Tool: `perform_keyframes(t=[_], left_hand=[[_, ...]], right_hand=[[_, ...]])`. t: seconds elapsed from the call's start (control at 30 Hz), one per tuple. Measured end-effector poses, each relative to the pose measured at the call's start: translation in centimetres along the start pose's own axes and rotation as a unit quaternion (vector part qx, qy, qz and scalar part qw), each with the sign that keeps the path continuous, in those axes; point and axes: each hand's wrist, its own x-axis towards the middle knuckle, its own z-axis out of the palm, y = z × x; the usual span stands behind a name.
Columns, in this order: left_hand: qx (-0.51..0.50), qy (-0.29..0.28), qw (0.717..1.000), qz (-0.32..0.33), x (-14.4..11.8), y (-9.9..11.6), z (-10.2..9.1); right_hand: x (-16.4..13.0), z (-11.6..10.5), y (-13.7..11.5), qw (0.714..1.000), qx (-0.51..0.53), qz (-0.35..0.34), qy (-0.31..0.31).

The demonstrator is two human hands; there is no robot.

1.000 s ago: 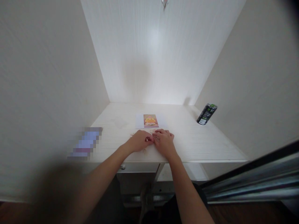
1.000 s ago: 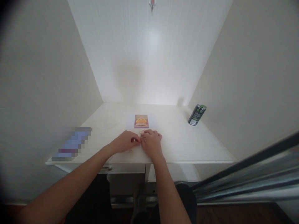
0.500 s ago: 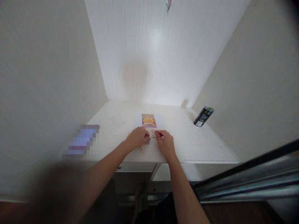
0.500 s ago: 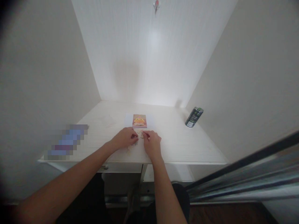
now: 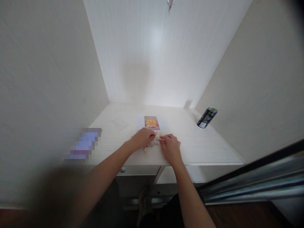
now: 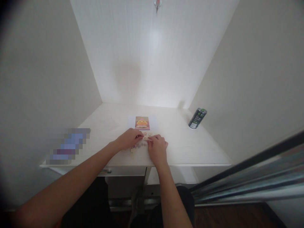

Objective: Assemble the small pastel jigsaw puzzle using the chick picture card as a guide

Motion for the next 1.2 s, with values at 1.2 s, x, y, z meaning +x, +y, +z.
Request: perform_keyframes(t=[1.2], left_hand=[[-0.060,0.134,0.989,-0.006,-9.9,1.6,1.5]], right_hand=[[0.8,1.0,1.4,0.998,0.053,0.008,0.017]])
